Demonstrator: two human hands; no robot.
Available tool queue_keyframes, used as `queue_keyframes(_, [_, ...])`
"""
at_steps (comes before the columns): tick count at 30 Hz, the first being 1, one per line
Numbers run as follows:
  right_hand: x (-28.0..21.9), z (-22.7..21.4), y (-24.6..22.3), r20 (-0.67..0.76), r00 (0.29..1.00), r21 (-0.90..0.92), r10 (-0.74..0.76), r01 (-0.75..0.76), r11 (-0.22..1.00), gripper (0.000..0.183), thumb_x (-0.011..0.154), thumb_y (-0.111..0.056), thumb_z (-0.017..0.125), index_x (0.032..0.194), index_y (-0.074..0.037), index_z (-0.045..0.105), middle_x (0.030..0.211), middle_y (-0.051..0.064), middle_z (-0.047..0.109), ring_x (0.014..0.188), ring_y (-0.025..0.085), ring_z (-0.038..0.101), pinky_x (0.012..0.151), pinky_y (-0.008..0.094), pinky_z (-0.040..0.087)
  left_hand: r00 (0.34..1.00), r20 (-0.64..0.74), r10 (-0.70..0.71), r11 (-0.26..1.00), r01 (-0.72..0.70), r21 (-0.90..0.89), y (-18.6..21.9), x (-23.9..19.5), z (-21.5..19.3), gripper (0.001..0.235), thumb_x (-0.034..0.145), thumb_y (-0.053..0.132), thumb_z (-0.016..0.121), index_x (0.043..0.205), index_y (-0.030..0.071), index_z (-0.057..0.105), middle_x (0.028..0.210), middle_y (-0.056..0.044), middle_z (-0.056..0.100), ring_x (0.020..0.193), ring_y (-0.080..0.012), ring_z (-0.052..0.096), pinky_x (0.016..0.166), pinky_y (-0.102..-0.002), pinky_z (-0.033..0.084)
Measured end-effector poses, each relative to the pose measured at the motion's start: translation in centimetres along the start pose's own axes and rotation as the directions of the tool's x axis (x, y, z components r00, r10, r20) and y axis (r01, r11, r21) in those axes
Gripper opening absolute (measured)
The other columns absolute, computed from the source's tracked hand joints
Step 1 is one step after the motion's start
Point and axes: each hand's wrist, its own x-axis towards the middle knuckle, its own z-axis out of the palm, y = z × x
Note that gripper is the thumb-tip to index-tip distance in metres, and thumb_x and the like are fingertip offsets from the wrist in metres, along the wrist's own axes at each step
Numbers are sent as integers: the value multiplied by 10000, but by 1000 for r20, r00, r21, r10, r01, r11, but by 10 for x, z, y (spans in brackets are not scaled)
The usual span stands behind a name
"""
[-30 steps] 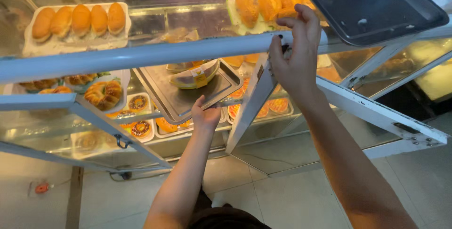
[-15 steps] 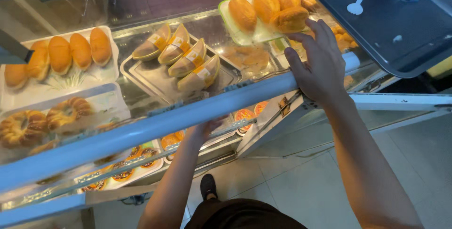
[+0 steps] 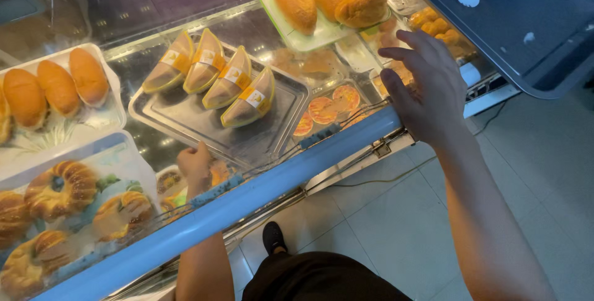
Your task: The person transfers small round pastries from a large baking sheet to a smaller metal tray, then places the tray into a glass display case. They also retrieve packaged triangular items and a tray of cups from a refrigerator and arrange them in the display case.
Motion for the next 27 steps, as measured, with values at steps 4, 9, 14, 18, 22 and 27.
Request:
queue_keyframes(4, [1, -1, -5, 29, 998, 13, 54, -55, 998, 269, 1037, -275, 669, 1261, -132, 713, 1439, 104, 638, 1353, 326, 576, 1103, 454, 447, 987, 105, -121, 918, 151, -366, 14, -19, 20, 333, 936, 193, 627, 968, -138, 633, 841, -193, 716, 671, -261, 720, 572, -337, 603])
queue_keyframes(9, [1, -1, -7, 21, 997, 23, 79, -79, 997, 276, 1011, -260, 686, 1259, -139, 714, 1445, 90, 640, 1346, 319, 586, 1101, 445, 454, 979, 98, -176, 774, 200, -601, 33, -4, 64, 367, 956, 117, 596, 1161, -172, 498, 1059, -235, 659, 773, -311, 741, 635, -395, 669])
queue_keyframes(14, [5, -1, -5, 34, 995, 16, 94, -95, 995, 292, 970, -256, 714, 1239, -142, 720, 1444, 100, 635, 1354, 328, 575, 1100, 455, 450, 911, 234, -341, 619, 405, -673, 35, 48, 113, 379, 949, 36, 551, 1272, -124, 433, 1214, -252, 581, 931, -404, 718, 767, -460, 644])
queue_keyframes(18, [5, -3, -5, 51, 994, -23, 96, -95, 995, 295, 962, -249, 717, 1236, -141, 720, 1445, 115, 629, 1367, 340, 558, 1109, 467, 441, 875, 449, -184, 473, 479, -740, 23, 80, 158, 440, 943, 4, 504, 1368, -53, 405, 1281, -256, 599, 1116, -430, 681, 910, -507, 599])
queue_keyframes(22, [5, -2, -7, 46, 993, -9, 112, -112, 994, 289, 963, -244, 709, 1235, -147, 716, 1448, 102, 634, 1378, 325, 562, 1109, 456, 453, 844, 531, -76, 419, 510, -751, 25, 104, 187, 438, 959, -41, 515, 1367, -67, 358, 1321, -284, 539, 1197, -465, 624, 1009, -532, 563])
queue_keyframes(27, [5, -2, -7, 22, 993, 18, 116, -116, 993, 291, 958, -243, 714, 1235, -156, 714, 1446, 91, 631, 1370, 306, 573, 1116, 444, 460, 858, 510, -62, 423, 485, -765, 40, 98, 172, 411, 958, -6, 481, 1326, -160, 382, 1359, -320, 512, 1227, -469, 602, 1019, -539, 563])
